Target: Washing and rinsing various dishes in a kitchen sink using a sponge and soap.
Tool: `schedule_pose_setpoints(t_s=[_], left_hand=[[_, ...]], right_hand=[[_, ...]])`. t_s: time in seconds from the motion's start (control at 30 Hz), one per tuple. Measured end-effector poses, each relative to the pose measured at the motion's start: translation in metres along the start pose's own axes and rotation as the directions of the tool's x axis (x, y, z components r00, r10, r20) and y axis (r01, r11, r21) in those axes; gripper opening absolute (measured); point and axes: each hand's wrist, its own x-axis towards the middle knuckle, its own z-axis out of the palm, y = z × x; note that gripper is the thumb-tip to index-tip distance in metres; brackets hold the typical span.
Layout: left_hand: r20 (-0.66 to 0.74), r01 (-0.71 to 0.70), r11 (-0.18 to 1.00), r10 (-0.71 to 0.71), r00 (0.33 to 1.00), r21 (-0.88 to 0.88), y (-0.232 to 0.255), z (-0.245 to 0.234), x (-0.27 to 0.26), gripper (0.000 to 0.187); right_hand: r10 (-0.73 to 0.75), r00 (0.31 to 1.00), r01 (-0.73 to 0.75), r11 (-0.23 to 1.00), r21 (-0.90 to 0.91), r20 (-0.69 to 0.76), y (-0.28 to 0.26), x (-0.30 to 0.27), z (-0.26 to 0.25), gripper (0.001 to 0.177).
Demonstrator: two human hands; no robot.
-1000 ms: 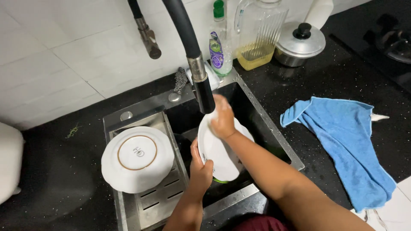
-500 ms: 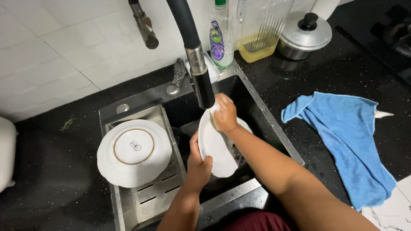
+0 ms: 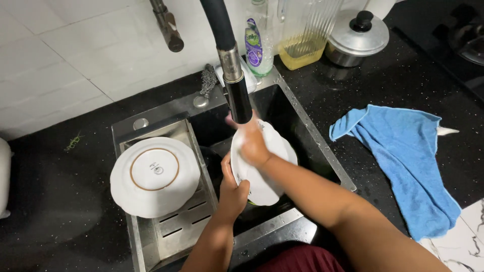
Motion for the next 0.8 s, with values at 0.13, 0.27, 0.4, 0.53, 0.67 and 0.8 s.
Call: schedule_pose_setpoints(t_s=[0.13, 0.27, 0.4, 0.53, 0.67, 0.8], left_hand=[[-0.019, -0.008, 0.99, 0.011, 1.0, 0.137, -0.01, -0.004, 0.0, 0.08], [0.032, 0.043, 0.999, -0.042, 0.999, -0.033, 0.001, 0.001, -0.001, 0.082], [0.051, -0.178, 0.984, 0.179, 0.983, -0.017, -0.012, 0.0, 0.001, 0.086], [0.029, 0.079, 0.996, -0.08, 0.996, 0.031, -0.017, -0.004, 0.005, 0.086], [0.007, 0.088, 0.996, -0.088, 0.996, 0.001, -0.012, -0.001, 0.004, 0.088], [0.044, -0.109, 0.994, 0.11, 0.993, -0.007, -0.016, 0.001, 0.004, 0.086]], right_hand=[[-0.216, 0.921, 0.323, 0.888, -0.327, 0.323, -0.013, -0.01, 0.005, 0.064], [-0.007, 1.0, 0.015, 0.906, -0.423, 0.021, 0.043, -0.009, -0.034, 0.07], [-0.048, 0.999, 0.024, 0.799, -0.6, -0.023, 0.029, -0.01, -0.019, 0.082], [-0.107, 0.939, 0.209, 0.932, -0.296, 0.326, 0.02, -0.022, 0.01, 0.078], [0.114, 0.993, -0.098, 0.955, -0.279, 0.043, 0.047, -0.007, -0.023, 0.076], [-0.049, 0.998, 0.022, 0.784, -0.62, -0.026, 0.056, -0.011, -0.035, 0.065]])
